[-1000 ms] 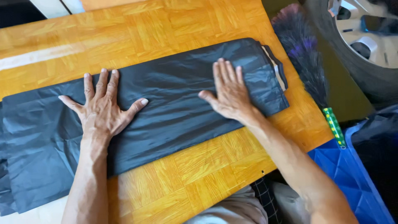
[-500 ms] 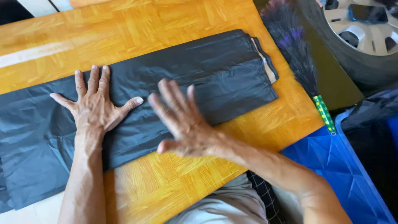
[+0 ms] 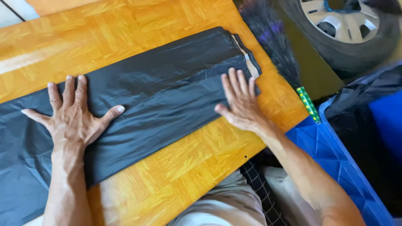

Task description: The person folds a large piece of black fabric on a wooden table. They use a feather duster to brush the fabric while folding it into a compact bundle.

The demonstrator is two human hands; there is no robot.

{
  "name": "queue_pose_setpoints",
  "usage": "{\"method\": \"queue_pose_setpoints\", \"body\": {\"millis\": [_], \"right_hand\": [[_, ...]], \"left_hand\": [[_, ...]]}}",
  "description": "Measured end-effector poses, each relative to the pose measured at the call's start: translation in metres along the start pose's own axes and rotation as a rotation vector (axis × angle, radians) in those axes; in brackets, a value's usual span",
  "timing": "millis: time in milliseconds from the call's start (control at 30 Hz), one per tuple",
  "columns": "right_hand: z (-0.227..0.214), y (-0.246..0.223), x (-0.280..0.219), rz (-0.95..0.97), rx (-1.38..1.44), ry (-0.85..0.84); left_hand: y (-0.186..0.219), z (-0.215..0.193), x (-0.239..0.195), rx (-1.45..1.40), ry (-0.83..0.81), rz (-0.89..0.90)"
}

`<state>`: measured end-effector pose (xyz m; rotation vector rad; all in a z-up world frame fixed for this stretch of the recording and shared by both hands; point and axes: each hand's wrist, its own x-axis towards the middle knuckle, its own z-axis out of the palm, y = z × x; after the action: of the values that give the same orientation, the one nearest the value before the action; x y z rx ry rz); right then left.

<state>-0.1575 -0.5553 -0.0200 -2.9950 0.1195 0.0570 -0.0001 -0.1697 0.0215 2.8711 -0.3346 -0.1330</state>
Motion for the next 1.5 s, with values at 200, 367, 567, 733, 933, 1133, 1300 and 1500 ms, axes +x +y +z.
{"method": "queue_pose_setpoints", "body": {"millis": [200, 367, 567, 733, 933, 1133, 1300, 1500], "right_hand": [[-0.018, 0.026, -0.005, 0.154, 0.141, -0.033], [-0.024, -0.065, 0.03, -0.207, 0.011, 0.303], [0.008, -0.181, 0.127, -0.565, 0.062, 0.221], [0.023, -0.206, 0.155, -0.52, 0.131, 0.073], [0.013, -0.209, 0.145, -0.5, 0.091, 0.058], [0.011, -0.208, 0.146, -0.506, 0.081, 0.053], [0.006, -0.208, 0.142, -0.5, 0.088, 0.037], [0.007, -0.211, 0.142, -0.502, 0.084, 0.083]], "left_hand": [[0.0, 0.001, 0.0, 0.017, 0.02, 0.015], [-0.001, 0.002, -0.003, 0.019, 0.028, -0.01], [-0.005, 0.004, -0.007, 0.029, 0.056, 0.005], [-0.024, 0.03, 0.009, 0.062, 0.111, 0.017], [-0.019, 0.021, 0.0, 0.033, 0.126, -0.058], [-0.052, -0.009, -0.006, 0.032, 0.059, -0.295], [-0.105, -0.019, -0.007, 0.008, 0.05, -0.423], [-0.138, -0.003, 0.008, 0.037, 0.031, -0.496]]}}
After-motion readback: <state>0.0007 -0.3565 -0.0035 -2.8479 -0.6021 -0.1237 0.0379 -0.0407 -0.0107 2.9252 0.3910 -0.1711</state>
